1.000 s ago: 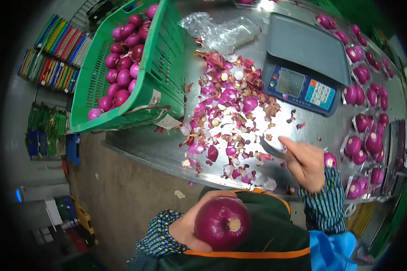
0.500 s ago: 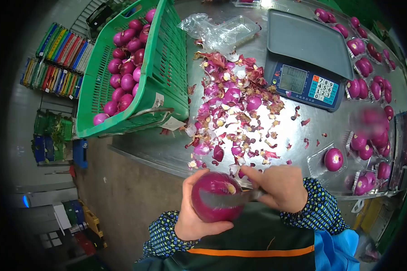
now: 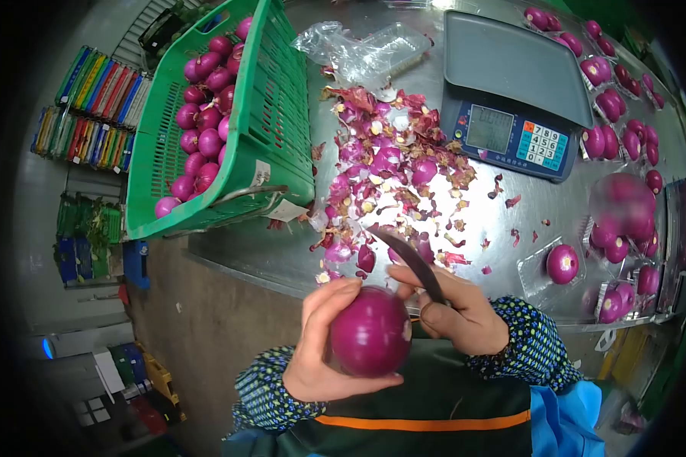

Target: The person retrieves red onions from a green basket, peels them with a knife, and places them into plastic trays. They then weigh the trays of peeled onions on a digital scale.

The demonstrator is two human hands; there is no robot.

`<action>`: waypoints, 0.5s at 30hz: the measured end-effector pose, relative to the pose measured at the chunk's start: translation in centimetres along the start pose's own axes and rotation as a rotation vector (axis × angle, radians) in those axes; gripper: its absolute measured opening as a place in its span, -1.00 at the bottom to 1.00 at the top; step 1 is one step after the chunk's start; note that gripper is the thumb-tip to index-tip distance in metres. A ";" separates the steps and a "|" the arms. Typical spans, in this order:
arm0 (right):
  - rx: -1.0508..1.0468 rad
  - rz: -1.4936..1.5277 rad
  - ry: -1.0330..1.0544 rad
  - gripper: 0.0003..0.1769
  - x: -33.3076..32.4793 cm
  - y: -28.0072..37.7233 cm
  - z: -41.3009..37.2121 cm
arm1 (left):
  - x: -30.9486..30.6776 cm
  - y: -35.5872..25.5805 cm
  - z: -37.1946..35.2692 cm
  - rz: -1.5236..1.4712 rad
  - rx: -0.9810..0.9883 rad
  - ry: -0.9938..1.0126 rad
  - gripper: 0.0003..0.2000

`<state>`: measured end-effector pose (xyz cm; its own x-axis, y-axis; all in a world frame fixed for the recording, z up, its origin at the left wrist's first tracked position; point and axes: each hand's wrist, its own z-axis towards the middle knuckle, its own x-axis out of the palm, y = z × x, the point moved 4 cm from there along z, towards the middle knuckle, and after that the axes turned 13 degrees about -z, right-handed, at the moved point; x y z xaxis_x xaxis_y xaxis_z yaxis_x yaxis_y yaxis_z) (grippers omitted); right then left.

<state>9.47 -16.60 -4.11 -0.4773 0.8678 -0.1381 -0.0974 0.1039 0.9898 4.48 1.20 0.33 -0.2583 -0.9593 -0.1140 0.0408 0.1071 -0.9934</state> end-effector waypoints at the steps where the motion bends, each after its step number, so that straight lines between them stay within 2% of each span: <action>1: 0.179 0.451 0.157 -0.49 0.4 0.9 0.3 | 0.1 -0.9 1.0 0.281 0.141 0.034 0.14; 2: 0.363 0.418 0.233 -0.51 0.2 0.8 0.5 | 0.0 -0.7 2.1 0.026 0.270 -0.052 0.18; 3: 0.318 0.614 0.207 -0.51 0.7 0.1 0.1 | -0.6 0.8 2.5 -0.266 0.081 -0.037 0.21; 5: 0.463 0.474 0.146 -0.53 1.1 -1.5 -0.6 | 0.8 2.8 1.5 -1.052 -0.355 -0.190 0.13; 6: 0.460 0.474 0.148 -0.53 1.0 -2.5 -0.6 | 1.1 2.9 1.4 -1.050 -0.352 -0.191 0.13; 8: -0.085 -0.103 -0.060 -0.53 -0.4 -2.0 -0.5 | 2.2 3.5 0.9 -1.426 -0.451 -0.204 0.04; 9: -0.071 -0.106 -0.051 -0.53 -0.7 -2.0 -0.8 | 2.1 3.6 0.6 -1.440 -0.458 -0.213 0.04; 11: -0.255 -0.522 -0.079 -0.47 -1.8 1.4 0.0 | 1.3 3.7 0.6 -1.200 -0.442 -0.169 -0.01; 12: -0.243 -0.678 -0.008 -0.42 -2.0 2.1 0.2 | 1.3 3.5 0.7 -1.029 -0.394 -0.122 -0.05; 13: -0.238 -0.677 -0.014 -0.42 -2.2 2.5 0.4 | 1.3 3.4 0.7 -1.027 -0.400 -0.115 -0.05; 15: -0.345 -0.883 0.013 -0.45 -1.9 3.3 1.0 | 1.2 3.0 0.5 -0.980 -0.441 -0.117 -0.02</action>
<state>10.90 -17.42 -0.51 -0.1173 0.5387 -0.8343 -0.6795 0.5691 0.4631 4.74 0.29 -2.76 0.1049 -0.6952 0.7111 -0.4906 -0.6582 -0.5711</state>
